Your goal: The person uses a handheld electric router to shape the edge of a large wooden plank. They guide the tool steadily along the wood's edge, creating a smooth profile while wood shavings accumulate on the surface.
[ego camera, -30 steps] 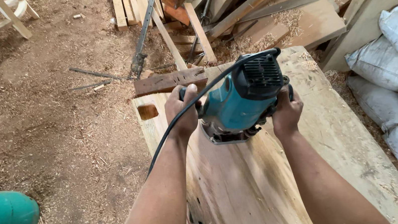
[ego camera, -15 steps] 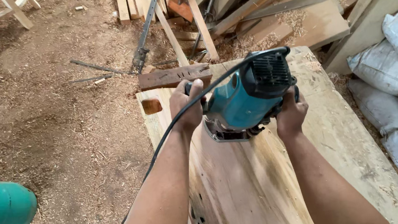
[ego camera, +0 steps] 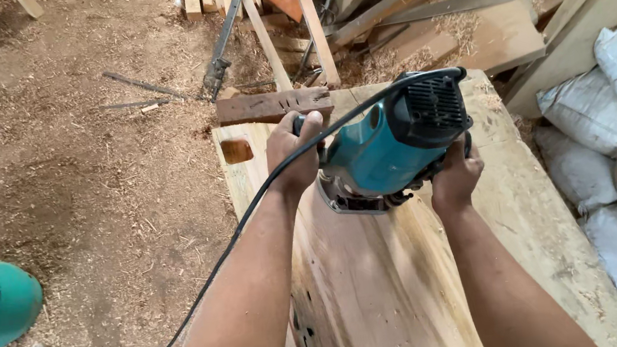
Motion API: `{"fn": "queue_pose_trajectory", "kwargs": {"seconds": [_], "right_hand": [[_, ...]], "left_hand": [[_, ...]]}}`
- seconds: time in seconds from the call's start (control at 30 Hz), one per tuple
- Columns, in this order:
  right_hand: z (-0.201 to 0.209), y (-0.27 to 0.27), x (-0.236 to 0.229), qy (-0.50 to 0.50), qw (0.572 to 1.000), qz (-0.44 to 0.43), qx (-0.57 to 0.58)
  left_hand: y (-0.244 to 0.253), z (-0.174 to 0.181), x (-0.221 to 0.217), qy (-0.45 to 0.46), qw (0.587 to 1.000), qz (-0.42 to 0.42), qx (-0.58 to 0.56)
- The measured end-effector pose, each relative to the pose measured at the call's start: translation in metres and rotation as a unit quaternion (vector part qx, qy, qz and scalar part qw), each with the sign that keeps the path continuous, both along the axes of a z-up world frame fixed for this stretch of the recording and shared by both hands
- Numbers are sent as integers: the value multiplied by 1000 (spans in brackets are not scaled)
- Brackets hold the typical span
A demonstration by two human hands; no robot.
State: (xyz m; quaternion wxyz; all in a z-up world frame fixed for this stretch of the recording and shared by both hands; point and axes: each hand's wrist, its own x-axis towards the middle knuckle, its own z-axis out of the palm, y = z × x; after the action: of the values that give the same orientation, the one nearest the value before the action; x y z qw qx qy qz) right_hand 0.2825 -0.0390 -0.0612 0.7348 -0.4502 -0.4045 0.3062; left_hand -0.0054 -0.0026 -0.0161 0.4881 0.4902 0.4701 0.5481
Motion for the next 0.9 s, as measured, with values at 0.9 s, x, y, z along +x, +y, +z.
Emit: {"fn": "queue_pose_trajectory", "kwargs": {"seconds": [0.9], "right_hand": [[3,-11,4,-12,1000,-14,-10]], "left_hand": [[-1,11,-4,-2,1000,-12,-9]]}}
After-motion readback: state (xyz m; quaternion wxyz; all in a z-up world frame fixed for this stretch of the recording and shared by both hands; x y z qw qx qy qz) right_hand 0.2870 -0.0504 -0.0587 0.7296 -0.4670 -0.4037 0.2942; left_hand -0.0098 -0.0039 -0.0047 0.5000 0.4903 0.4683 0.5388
